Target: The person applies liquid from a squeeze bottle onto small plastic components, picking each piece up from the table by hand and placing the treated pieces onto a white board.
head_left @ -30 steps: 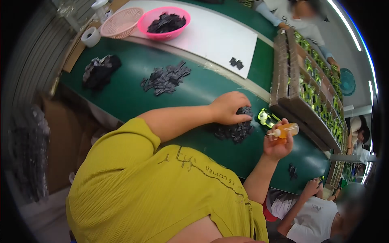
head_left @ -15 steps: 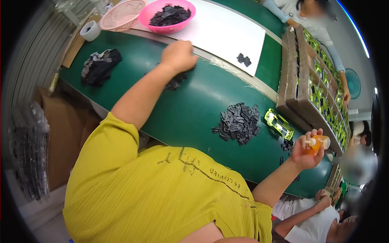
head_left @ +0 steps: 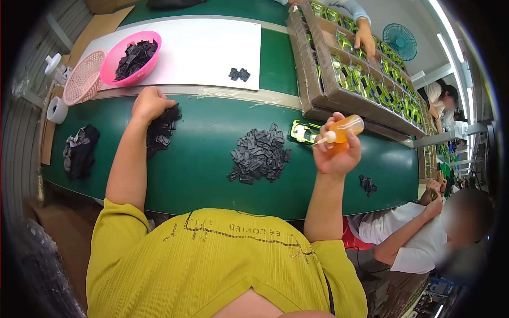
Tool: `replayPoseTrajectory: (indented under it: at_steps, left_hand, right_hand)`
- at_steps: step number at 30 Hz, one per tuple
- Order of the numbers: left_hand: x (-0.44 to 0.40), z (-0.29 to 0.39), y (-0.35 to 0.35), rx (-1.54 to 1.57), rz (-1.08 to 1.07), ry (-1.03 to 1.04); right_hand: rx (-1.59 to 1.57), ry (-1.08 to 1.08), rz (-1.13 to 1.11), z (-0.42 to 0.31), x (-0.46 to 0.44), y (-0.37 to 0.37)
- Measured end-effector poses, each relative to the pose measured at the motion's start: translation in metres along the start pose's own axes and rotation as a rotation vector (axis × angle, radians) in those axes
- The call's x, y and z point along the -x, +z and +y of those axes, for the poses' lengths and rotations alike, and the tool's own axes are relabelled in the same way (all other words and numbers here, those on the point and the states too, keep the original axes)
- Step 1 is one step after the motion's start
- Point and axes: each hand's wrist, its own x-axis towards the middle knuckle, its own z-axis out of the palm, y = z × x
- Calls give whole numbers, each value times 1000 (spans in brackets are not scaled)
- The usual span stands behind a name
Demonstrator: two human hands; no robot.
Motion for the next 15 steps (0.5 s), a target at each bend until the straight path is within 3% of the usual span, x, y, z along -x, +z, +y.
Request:
replayPoseTrajectory:
  at_steps: [4, 10, 13, 15]
  left_hand:
    - [-3, -4, -1, 180, -52, -24]
    - [21, 27, -2, 521, -2, 181]
    - [48, 65, 9, 799, -194, 157]
    - [62, 88, 23, 807, -429, 101]
  right_hand:
    - [7, 32, 16, 9, 3, 1]
    - [7, 59, -13, 8, 1, -1]
    - [47, 65, -1, 9, -6, 7]
    - [49, 81, -15, 10, -11, 14]
